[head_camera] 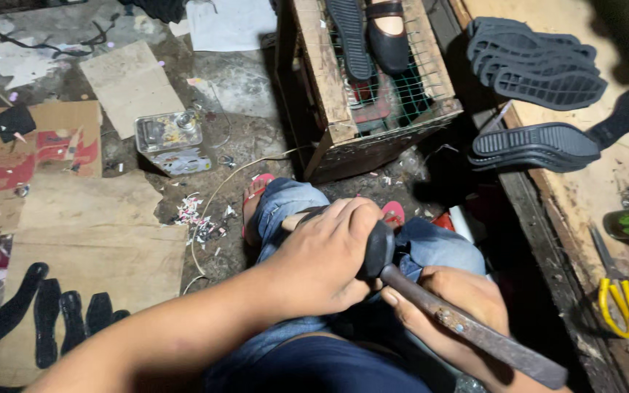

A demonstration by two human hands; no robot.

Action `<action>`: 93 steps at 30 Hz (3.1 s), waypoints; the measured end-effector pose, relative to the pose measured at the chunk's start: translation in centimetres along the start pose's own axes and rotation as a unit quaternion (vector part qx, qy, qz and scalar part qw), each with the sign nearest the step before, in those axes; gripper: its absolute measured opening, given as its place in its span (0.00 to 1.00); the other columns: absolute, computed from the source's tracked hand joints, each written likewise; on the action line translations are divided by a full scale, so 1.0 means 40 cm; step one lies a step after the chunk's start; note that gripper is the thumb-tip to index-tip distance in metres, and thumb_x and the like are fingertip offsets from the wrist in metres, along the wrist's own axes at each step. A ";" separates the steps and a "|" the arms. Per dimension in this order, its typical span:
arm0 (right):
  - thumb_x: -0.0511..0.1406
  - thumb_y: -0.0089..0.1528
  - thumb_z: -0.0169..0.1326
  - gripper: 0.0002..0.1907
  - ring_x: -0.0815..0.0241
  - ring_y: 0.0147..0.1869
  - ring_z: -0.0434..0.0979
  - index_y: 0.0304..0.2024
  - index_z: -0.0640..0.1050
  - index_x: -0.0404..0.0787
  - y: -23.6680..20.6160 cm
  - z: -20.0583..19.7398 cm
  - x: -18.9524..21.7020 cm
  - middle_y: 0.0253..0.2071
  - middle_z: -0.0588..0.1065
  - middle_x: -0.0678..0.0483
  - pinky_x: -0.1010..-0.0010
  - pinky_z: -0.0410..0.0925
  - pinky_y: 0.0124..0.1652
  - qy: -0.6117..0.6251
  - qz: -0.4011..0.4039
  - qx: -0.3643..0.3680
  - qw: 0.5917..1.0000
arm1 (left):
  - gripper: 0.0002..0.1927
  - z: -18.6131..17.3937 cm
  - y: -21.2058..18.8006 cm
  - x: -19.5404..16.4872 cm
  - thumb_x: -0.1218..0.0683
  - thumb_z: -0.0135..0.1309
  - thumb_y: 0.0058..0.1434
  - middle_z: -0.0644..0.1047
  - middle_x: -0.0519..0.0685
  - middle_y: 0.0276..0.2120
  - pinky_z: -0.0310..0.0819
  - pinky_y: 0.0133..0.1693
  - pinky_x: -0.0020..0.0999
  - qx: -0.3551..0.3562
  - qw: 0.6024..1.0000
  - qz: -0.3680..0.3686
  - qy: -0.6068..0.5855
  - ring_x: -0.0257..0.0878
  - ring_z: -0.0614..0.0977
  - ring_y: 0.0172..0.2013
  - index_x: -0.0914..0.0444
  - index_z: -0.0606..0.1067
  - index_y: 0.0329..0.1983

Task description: The person sits on the workshop floor and uses a knife to trim and scrape the edge of a shoe sole, rotating the shoe to work around it. They press and fit the sole against the shoe upper, then continue trimming the sole edge by hand.

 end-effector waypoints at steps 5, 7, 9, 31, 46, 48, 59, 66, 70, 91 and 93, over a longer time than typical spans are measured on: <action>0.32 0.52 0.67 0.15 0.68 0.19 0.62 0.18 0.72 0.38 -0.060 0.008 -0.117 0.15 0.69 0.57 0.72 0.58 0.20 0.153 0.183 -0.011 0.971 | 0.38 -0.009 -0.022 -0.018 0.53 0.67 0.44 0.71 0.62 0.53 0.67 0.58 0.48 -0.008 0.999 0.025 -0.035 0.60 0.73 0.56 0.70 0.62 0.56; 0.30 0.54 0.65 0.12 0.68 0.21 0.64 0.21 0.74 0.37 -0.076 0.029 -0.144 0.18 0.71 0.56 0.72 0.59 0.22 0.253 0.228 -0.036 0.939 | 0.38 -0.016 -0.039 -0.031 0.55 0.66 0.47 0.71 0.62 0.55 0.67 0.61 0.49 -0.041 0.997 0.064 -0.029 0.60 0.73 0.58 0.71 0.62 0.59; 0.29 0.55 0.63 0.11 0.67 0.22 0.68 0.23 0.73 0.36 -0.090 0.059 -0.147 0.20 0.74 0.54 0.72 0.61 0.22 0.363 0.233 -0.036 0.902 | 0.37 -0.012 -0.059 -0.036 0.56 0.64 0.48 0.71 0.61 0.55 0.67 0.64 0.50 -0.044 0.996 0.071 -0.035 0.60 0.74 0.60 0.71 0.62 0.59; 0.39 0.48 0.72 0.23 0.61 0.47 0.78 0.31 0.70 0.38 -0.231 0.021 -0.158 0.47 0.78 0.49 0.71 0.69 0.47 0.044 0.156 -0.067 0.985 | 0.43 0.141 -0.013 0.028 0.39 0.71 0.34 0.74 0.53 0.50 0.59 0.54 0.53 -0.004 0.998 0.053 0.018 0.55 0.72 0.56 0.60 0.72 0.53; 0.38 0.55 0.64 0.11 0.67 0.26 0.71 0.25 0.81 0.36 -0.580 -0.012 -0.434 0.21 0.75 0.56 0.71 0.65 0.28 0.146 0.466 -0.062 0.870 | 0.35 0.393 -0.014 0.030 0.36 0.67 0.46 0.76 0.51 0.38 0.66 0.51 0.44 0.094 0.991 0.098 0.012 0.49 0.77 0.43 0.66 0.75 0.47; 0.37 0.55 0.66 0.14 0.66 0.25 0.71 0.22 0.76 0.36 -0.544 0.016 -0.461 0.20 0.74 0.55 0.71 0.65 0.27 0.162 0.453 -0.035 0.876 | 0.34 0.399 -0.010 0.037 0.37 0.67 0.47 0.76 0.51 0.37 0.66 0.50 0.43 0.112 0.989 0.094 0.009 0.49 0.77 0.42 0.66 0.75 0.46; 0.39 0.51 0.69 0.16 0.66 0.22 0.71 0.19 0.75 0.40 -0.261 0.072 -0.435 0.18 0.73 0.57 0.70 0.64 0.24 0.094 0.314 0.112 0.938 | 0.26 0.402 0.003 0.080 0.38 0.64 0.51 0.73 0.50 0.35 0.67 0.46 0.43 0.075 0.990 0.112 -0.048 0.48 0.76 0.40 0.62 0.73 0.41; 0.39 0.52 0.67 0.15 0.68 0.22 0.66 0.18 0.76 0.39 -0.370 -0.029 -0.477 0.16 0.72 0.58 0.68 0.60 0.23 0.111 0.456 0.023 0.882 | 0.28 0.391 0.004 0.102 0.38 0.66 0.45 0.73 0.49 0.33 0.66 0.45 0.43 0.094 0.991 0.080 -0.057 0.48 0.76 0.38 0.60 0.72 0.37; 0.39 0.50 0.69 0.17 0.69 0.22 0.65 0.17 0.74 0.38 -0.462 0.016 -0.489 0.16 0.69 0.59 0.71 0.60 0.23 0.107 0.434 0.045 0.893 | 0.28 0.410 0.002 0.103 0.38 0.68 0.43 0.73 0.50 0.32 0.66 0.43 0.43 0.125 0.987 0.094 -0.036 0.49 0.76 0.37 0.61 0.72 0.35; 0.42 0.51 0.69 0.16 0.70 0.22 0.70 0.21 0.77 0.39 -0.215 0.073 -0.468 0.18 0.73 0.58 0.72 0.64 0.23 0.088 0.406 0.127 0.901 | 0.38 0.389 -0.011 0.137 0.33 0.65 0.44 0.74 0.50 0.34 0.66 0.47 0.40 0.130 0.986 0.099 0.030 0.46 0.76 0.40 0.66 0.73 0.44; 0.42 0.51 0.69 0.17 0.70 0.22 0.70 0.20 0.77 0.38 -0.188 0.080 -0.458 0.18 0.73 0.58 0.72 0.64 0.23 0.075 0.402 0.141 0.901 | 0.43 0.388 -0.013 0.134 0.33 0.65 0.42 0.75 0.51 0.36 0.66 0.48 0.40 0.122 0.988 0.093 0.022 0.47 0.77 0.40 0.70 0.73 0.49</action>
Point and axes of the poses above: each hand's wrist, its own y-axis towards the middle knuckle, its own z-axis out of the palm, x = y × z, the point moved 4 cm from there along y, towards the middle knuckle
